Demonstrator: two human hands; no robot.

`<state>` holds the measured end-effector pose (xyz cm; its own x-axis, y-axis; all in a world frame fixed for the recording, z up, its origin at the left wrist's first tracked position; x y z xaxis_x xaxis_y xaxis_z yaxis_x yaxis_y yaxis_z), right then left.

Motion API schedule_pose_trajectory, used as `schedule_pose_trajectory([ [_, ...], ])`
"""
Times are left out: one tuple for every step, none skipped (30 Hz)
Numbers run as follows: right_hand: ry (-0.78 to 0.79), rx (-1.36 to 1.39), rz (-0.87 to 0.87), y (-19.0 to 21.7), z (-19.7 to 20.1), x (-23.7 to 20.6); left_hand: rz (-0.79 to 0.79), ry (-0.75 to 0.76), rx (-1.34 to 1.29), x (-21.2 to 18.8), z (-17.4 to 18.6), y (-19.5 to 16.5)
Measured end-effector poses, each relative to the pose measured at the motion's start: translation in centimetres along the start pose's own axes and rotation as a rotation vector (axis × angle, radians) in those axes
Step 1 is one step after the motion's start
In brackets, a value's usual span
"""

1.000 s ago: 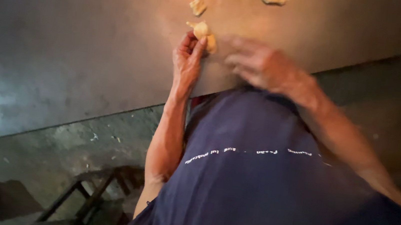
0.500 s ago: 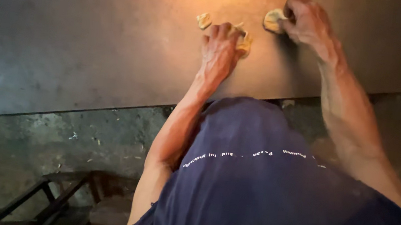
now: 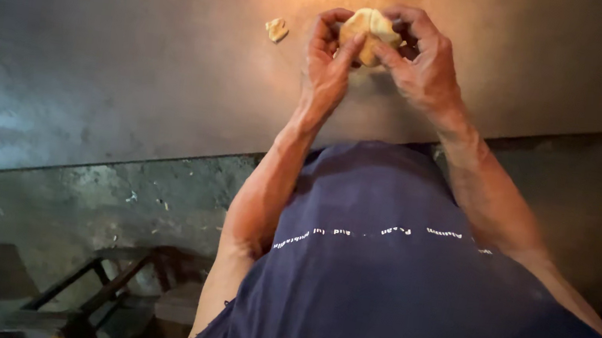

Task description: The person tears small pieces from a sheet of dough on a metal worktable, rolls each piece between their palms into a round ball, and places the shaped dough balls onto a baking tray that already holds rows of similar dough balls.

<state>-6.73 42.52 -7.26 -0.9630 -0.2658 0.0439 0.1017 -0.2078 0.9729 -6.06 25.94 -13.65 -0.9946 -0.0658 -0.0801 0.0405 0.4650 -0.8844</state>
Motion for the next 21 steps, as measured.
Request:
schedule_pose_trajectory([
  [0.006,0.049,0.018,-0.1,-0.5,-0.2,-0.020,0.001,-0.033,-0.3,0.4,0.1],
  [-0.014,-0.018,0.068,0.0,-0.7,-0.2,-0.044,0.000,-0.068,-0.7,0.6,0.2],
  [-0.032,-0.083,0.120,0.0,-1.1,-0.3,-0.069,-0.002,-0.102,-1.2,0.9,0.1],
  [-0.048,-0.148,0.173,0.1,-1.5,-0.4,-0.072,-0.036,-0.120,-1.6,1.2,0.1],
  [-0.011,-0.176,0.152,0.0,-2.1,-0.4,-0.076,-0.070,-0.141,-2.1,1.4,0.1],
  [0.028,-0.206,0.132,-0.1,-2.6,-0.4,-0.082,-0.105,-0.163,-2.5,1.7,0.0],
  [0.070,-0.235,0.114,-0.1,-3.3,-0.4,-0.212,-0.149,0.032,-2.9,2.0,-0.5],
  [0.125,-0.234,0.099,0.0,-4.0,-0.5,-0.339,-0.193,0.230,-3.4,2.3,-1.0],
  [0.180,-0.234,0.087,0.1,-4.8,-0.5,-0.462,-0.235,0.431,-3.8,2.5,-1.4],
  [0.235,-0.234,0.075,0.2,-5.6,-0.7,-0.374,-0.266,0.396,-3.9,3.2,-1.2],
  [0.281,-0.243,0.108,0.5,-6.3,-0.8,-0.285,-0.293,0.358,-3.9,3.9,-0.9],
  [0.325,-0.253,0.141,0.8,-7.1,-1.1,-0.198,-0.315,0.317,-3.9,4.7,-0.5],
  [0.366,-0.262,0.173,1.1,-7.8,-1.3,-0.203,-0.342,0.178,-4.0,5.5,-0.3],
  [0.369,-0.295,0.296,1.6,-8.4,-1.5,-0.205,-0.366,0.038,-4.1,6.2,0.0],
  [0.372,-0.327,0.417,2.0,-9.0,-1.7,-0.207,-0.386,-0.102,-4.2,6.9,0.5],
  [0.374,-0.358,0.542,2.3,-9.5,-2.0,-0.229,-0.404,-0.116,-4.3,7.4,0.8],
  [0.355,-0.439,0.573,2.3,-9.9,-2.1,-0.248,-0.422,-0.129,-4.4,7.8,1.2],
  [0.335,-0.520,0.599,2.2,-10.2,-2.1,-0.263,-0.440,-0.141,-4.5,8.0,1.6],
  [0.316,-0.601,0.623,2.1,-10.4,-2.1,-0.233,-0.470,-0.161,-4.6,8.1,2.1],
  [0.343,-0.590,0.589,1.8,-10.6,-2.1,-0.205,-0.497,-0.182,-4.7,8.1,2.4],
  [0.366,-0.576,0.556,1.4,-10.6,-2.1,-0.179,-0.521,-0.198,-4.8,7.9,2.7],
])
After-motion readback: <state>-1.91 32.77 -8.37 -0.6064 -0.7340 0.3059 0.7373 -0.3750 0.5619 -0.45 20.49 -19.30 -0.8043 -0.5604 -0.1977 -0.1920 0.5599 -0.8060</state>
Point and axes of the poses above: each hand's wrist, its own x-axis towards the middle knuckle, its own z-axis out of the back of the hand, y = z × x, the point moved 3 cm from there along x, towards the middle knuckle, and after that the axes turned 6 degrees about -x, right-handed, at the moved point
